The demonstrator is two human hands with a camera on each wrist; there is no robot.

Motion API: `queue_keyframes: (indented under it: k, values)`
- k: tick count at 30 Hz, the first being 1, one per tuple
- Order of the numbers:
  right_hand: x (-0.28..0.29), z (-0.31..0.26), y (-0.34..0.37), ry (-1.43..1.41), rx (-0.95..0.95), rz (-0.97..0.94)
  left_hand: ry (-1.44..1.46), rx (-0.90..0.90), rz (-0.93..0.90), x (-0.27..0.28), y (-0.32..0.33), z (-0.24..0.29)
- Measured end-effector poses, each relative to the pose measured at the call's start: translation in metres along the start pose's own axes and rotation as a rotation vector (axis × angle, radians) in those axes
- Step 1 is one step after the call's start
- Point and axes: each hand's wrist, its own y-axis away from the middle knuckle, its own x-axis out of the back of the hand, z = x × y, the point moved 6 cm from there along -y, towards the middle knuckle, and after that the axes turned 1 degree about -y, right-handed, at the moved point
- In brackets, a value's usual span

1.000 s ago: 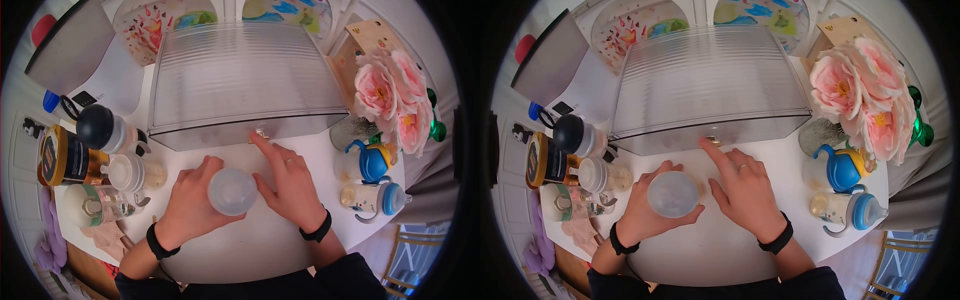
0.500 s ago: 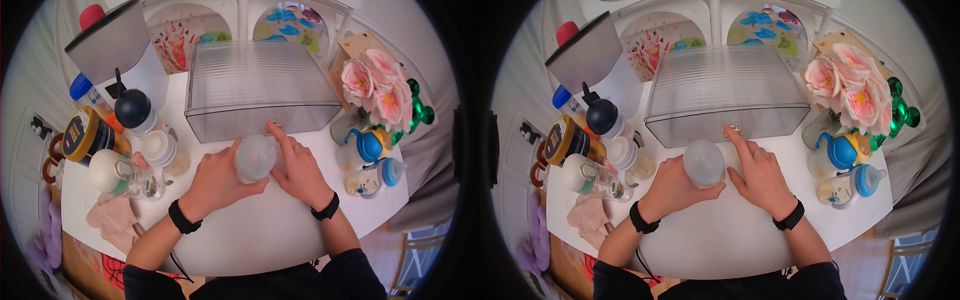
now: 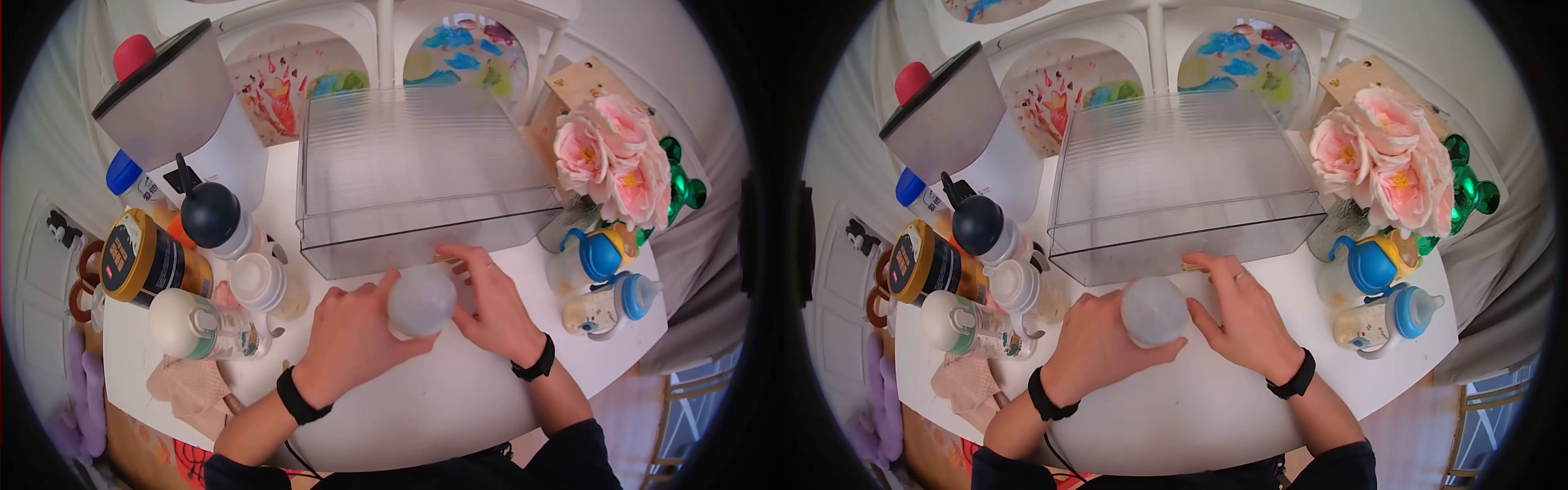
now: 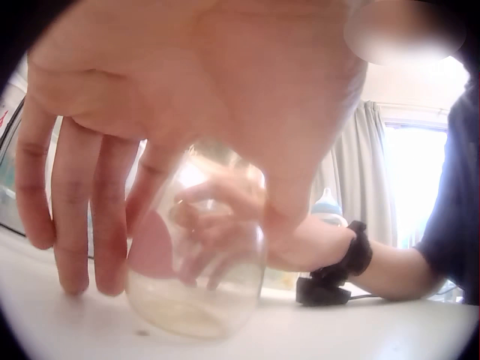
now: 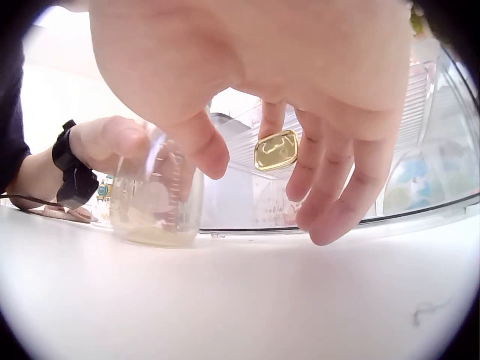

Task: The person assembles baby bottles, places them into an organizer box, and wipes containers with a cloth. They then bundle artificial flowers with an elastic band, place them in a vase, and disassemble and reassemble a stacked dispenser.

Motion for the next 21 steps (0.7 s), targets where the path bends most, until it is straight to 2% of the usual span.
queue_keyframes:
  k: [2, 4, 9, 11, 13, 17, 21]
  values:
    - [0.001, 0.0, 0.0, 0.046, -0.034, 0.001, -0.097, 0.018, -0.062, 0.008, 0.003, 0.011]
    - [0.001, -0.001, 0.001, 0.038, -0.034, 0.018, -0.014, 0.073, -0.203, 0.003, 0.006, 0.013]
    - [0.003, -0.002, 0.001, -0.003, 0.022, 0.056, 0.01, 0.08, -0.221, 0.002, 0.009, 0.011]
    - [0.006, -0.001, 0.004, 0.029, -0.017, 0.097, 0.023, 0.088, -0.226, 0.008, 0.012, 0.01]
    - [0.007, -0.005, 0.003, 0.032, 0.005, 0.082, 0.014, 0.082, -0.339, 0.009, 0.018, 0.011]
    - [0.008, -0.016, 0.007, 0.107, 0.008, 0.051, -0.006, 0.141, -0.348, 0.019, 0.044, 0.003]
    - [0.009, -0.022, 0.015, 0.15, 0.011, 0.036, -0.005, 0.16, -0.153, 0.038, 0.083, -0.012]
